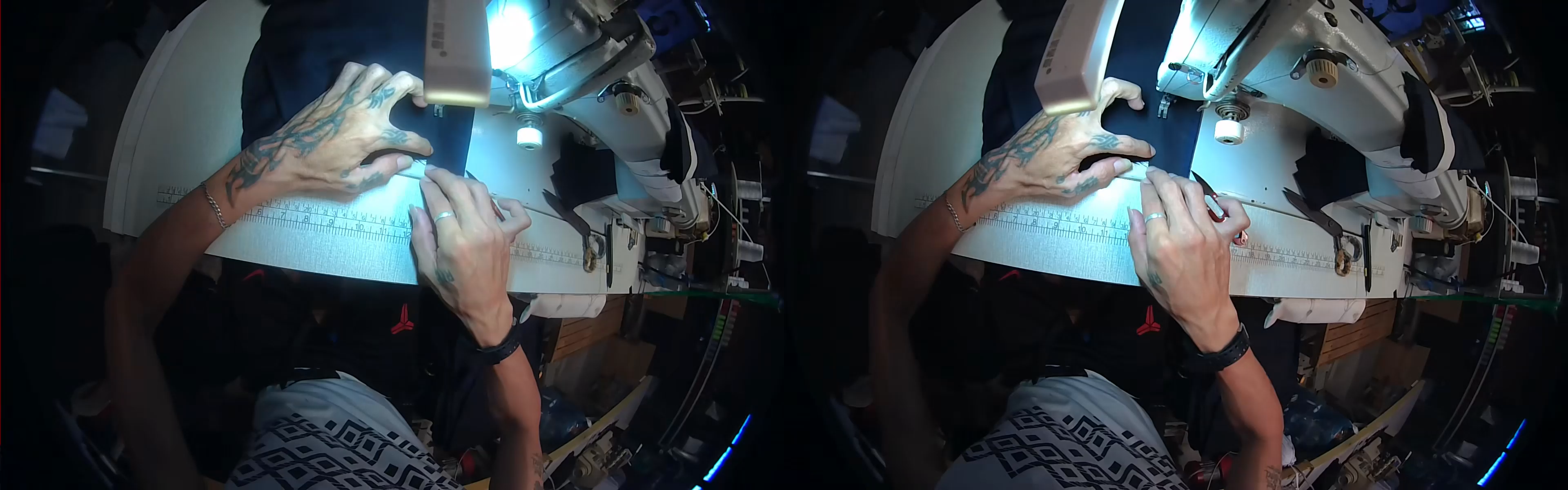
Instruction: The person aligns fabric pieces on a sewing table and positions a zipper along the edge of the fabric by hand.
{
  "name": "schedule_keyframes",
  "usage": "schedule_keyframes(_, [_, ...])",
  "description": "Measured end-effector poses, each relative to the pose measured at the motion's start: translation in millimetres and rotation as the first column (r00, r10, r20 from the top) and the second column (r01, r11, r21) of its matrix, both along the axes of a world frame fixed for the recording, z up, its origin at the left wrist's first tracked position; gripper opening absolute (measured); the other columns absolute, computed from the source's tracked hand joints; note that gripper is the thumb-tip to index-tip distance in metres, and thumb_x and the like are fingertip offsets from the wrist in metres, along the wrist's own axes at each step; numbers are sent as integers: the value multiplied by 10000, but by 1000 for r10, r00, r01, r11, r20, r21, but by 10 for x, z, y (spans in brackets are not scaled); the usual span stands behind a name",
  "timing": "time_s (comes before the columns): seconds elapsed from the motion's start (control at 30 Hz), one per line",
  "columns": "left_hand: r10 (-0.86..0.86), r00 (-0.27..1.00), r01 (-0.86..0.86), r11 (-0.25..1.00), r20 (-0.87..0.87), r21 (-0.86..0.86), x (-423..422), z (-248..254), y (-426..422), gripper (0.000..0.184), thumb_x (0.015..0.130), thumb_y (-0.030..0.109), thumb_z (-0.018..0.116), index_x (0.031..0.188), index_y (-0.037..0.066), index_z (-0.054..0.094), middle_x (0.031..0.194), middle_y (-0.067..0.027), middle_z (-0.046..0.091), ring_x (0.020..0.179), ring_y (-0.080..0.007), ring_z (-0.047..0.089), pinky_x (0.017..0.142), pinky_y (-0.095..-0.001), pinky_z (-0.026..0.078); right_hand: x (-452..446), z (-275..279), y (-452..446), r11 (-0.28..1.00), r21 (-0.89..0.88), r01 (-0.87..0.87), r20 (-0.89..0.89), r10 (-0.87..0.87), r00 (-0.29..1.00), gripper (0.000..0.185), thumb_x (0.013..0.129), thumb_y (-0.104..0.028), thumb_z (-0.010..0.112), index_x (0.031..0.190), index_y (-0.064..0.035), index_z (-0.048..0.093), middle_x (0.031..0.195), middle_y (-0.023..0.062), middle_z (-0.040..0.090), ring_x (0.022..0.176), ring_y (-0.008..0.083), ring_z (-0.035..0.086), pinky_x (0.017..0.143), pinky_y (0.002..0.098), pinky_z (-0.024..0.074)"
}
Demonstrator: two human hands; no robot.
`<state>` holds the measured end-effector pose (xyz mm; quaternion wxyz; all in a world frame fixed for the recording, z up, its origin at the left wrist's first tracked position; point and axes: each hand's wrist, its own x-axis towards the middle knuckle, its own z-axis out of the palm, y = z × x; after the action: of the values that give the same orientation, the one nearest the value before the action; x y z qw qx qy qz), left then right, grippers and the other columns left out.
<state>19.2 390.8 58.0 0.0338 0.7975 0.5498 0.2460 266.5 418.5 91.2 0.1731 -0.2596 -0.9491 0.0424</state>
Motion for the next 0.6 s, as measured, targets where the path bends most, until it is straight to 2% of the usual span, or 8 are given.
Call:
schedule_keyframes(0.17, [-29, 999, 28, 999, 43, 18, -43, 0, 25, 305, 1051, 399, 655, 1187, 229, 869, 1372, -80, 525, 1280, -265, 456, 1137, -464, 397, 9, -7, -42, 1000, 6, 15, 24, -15, 1000, 328, 953, -179, 772, 1253, -49, 759, 1318, 51, 726, 1178, 217, 676, 1051, 480, 321])
schedule_keyframes(0.23, [-1, 998, 8, 993, 62, -117, -21, 84, -7, 328, 1025, 386, 704, 1236, 178, 844, 1513, -161, 563, 1123, -271, 718, 967, -425, 592, 21, -3, -21, 1000, -6, 1, 24, -1, 1000, 321, 952, -177, 773, 1246, -49, 761, 1317, 50, 726, 1180, 215, 677, 1049, 482, 323])
schedule_keyframes(0.27, [5, 998, 2, 993, 60, -119, -20, 89, 0, 328, 1025, 386, 704, 1236, 178, 844, 1513, -161, 563, 1123, -271, 718, 967, -425, 592, 13, 2, 1, 1000, 2, -6, 28, 6, 1000, 312, 948, -189, 779, 1220, -38, 760, 1305, 46, 721, 1182, 197, 673, 1041, 480, 327])
schedule_keyframes(0.43, [45, 995, -34, 992, 85, -122, -34, 155, 37, 378, 1049, 387, 699, 1287, 110, 795, 1397, -128, 665, 989, -216, 741, 887, -384, 606, -26, 68, 110, 999, -21, -37, 26, 37, 999, 291, 940, -188, 785, 1177, -21, 762, 1280, 46, 717, 1168, 186, 671, 1012, 473, 342])
schedule_keyframes(0.47, [-11, 998, 8, 999, 58, 44, -64, 66, 71, 466, 1066, 379, 703, 1365, 21, 693, 1168, -97, 775, 976, -186, 740, 868, -376, 605, -44, 79, 128, 999, -31, -39, 34, 40, 999, 296, 940, -186, 784, 1182, -17, 761, 1280, 48, 717, 1164, 189, 670, 1008, 475, 343])
schedule_keyframes(0.53, [-36, 993, 45, 995, 115, -84, -139, 47, 181, 327, 1051, 399, 640, 1240, 253, 863, 1307, -80, 513, 1194, -263, 445, 1127, -498, 385, -98, 112, 207, 997, -62, -35, 45, 38, 998, 296, 944, -178, 774, 1181, -2, 767, 1277, 52, 718, 1150, 197, 665, 1008, 492, 342])
schedule_keyframes(0.6, [-49, 984, 75, 986, 170, -148, -193, 64, 189, 321, 1044, 384, 636, 1204, 234, 870, 1276, -70, 519, 1196, -258, 444, 1121, -488, 380, -120, 130, 256, 995, -84, -49, 57, 54, 997, 289, 946, -175, 769, 1176, 1, 771, 1281, 54, 718, 1150, 199, 662, 1008, 503, 341])
